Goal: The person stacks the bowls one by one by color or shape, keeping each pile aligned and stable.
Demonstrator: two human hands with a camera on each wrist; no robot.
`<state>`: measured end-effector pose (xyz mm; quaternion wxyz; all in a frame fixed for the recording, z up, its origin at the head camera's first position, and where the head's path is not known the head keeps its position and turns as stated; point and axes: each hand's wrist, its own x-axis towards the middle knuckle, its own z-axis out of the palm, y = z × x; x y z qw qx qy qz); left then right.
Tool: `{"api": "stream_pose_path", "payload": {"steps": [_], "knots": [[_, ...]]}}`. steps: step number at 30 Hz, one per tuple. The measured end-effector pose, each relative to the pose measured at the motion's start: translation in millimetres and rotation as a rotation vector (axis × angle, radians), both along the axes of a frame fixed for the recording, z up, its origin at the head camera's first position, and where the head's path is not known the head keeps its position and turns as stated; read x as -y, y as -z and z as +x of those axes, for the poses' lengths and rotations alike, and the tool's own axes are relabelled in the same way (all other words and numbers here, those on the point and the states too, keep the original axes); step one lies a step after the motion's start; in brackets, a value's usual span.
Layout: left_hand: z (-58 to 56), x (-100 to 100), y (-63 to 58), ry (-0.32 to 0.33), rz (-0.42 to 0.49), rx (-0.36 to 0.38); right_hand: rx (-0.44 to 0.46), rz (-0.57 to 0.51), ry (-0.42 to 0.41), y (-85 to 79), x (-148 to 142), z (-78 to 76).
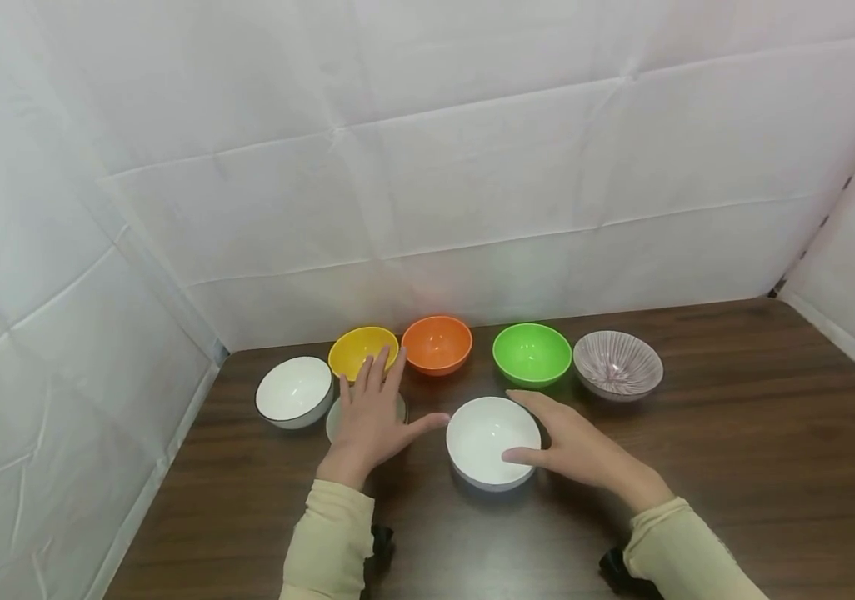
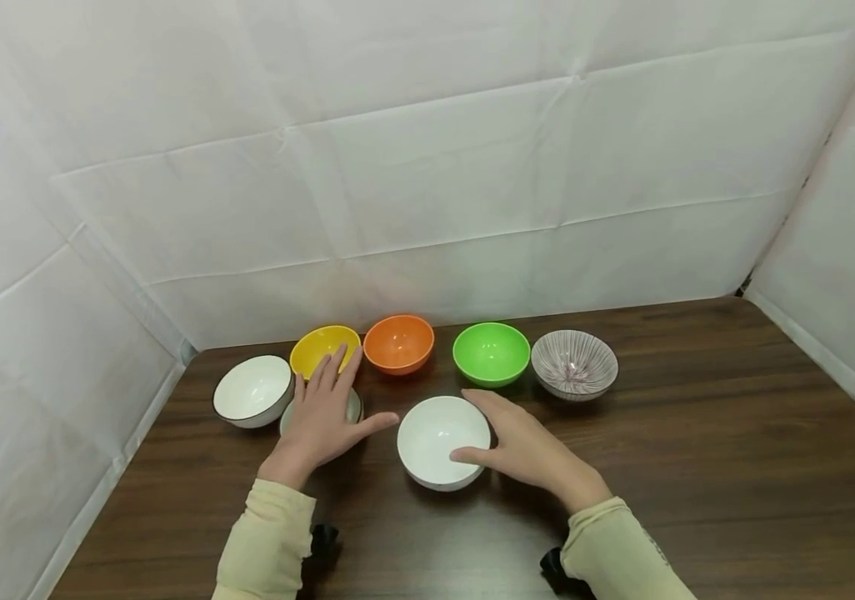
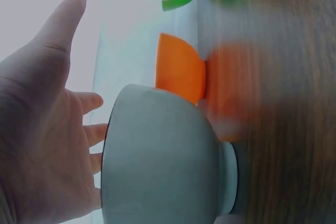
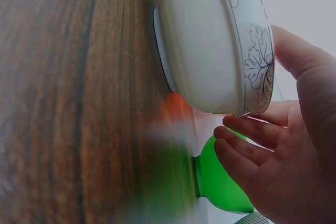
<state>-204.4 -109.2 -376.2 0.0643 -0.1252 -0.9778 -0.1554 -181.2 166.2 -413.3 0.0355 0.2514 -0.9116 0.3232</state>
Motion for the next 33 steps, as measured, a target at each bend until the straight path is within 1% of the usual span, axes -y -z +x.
{"api": "stream_pose_path", "payload": {"steps": [5, 12, 15, 19, 21, 28, 33], "knots": [[0.6, 5.7, -3.6, -0.006, 0.018, 0.008, -0.005, -0.007, 0.001, 0.4, -1.0, 2.2], [-0.1, 19.9, -9.2, -0.035, 0.024, 0.061, 0.022, -0.007, -0.006, -0.1, -6.2, 5.4], [-0.4, 26.0, -10.1, -0.038, 0.031, 0.087, 0.052, -0.023, -0.039, 0.2, -9.3, 5.4], [-1.1, 32.6, -9.2, -0.039, 0.044, 0.117, 0.115, -0.048, -0.101, 1.1, -12.6, 5.4], [-1.2, 35.2, -8.5, -0.036, 0.048, 0.127, 0.127, -0.047, -0.114, 1.5, -13.3, 5.4], [-1.7, 43.1, -5.9, -0.043, 0.07, 0.179, 0.104, -0.054, -0.108, 1.4, -12.0, 5.3], [-2.0, 46.8, -4.1, -0.054, 0.096, 0.203, 0.095, -0.053, -0.101, 2.2, -10.1, 4.3]]}}
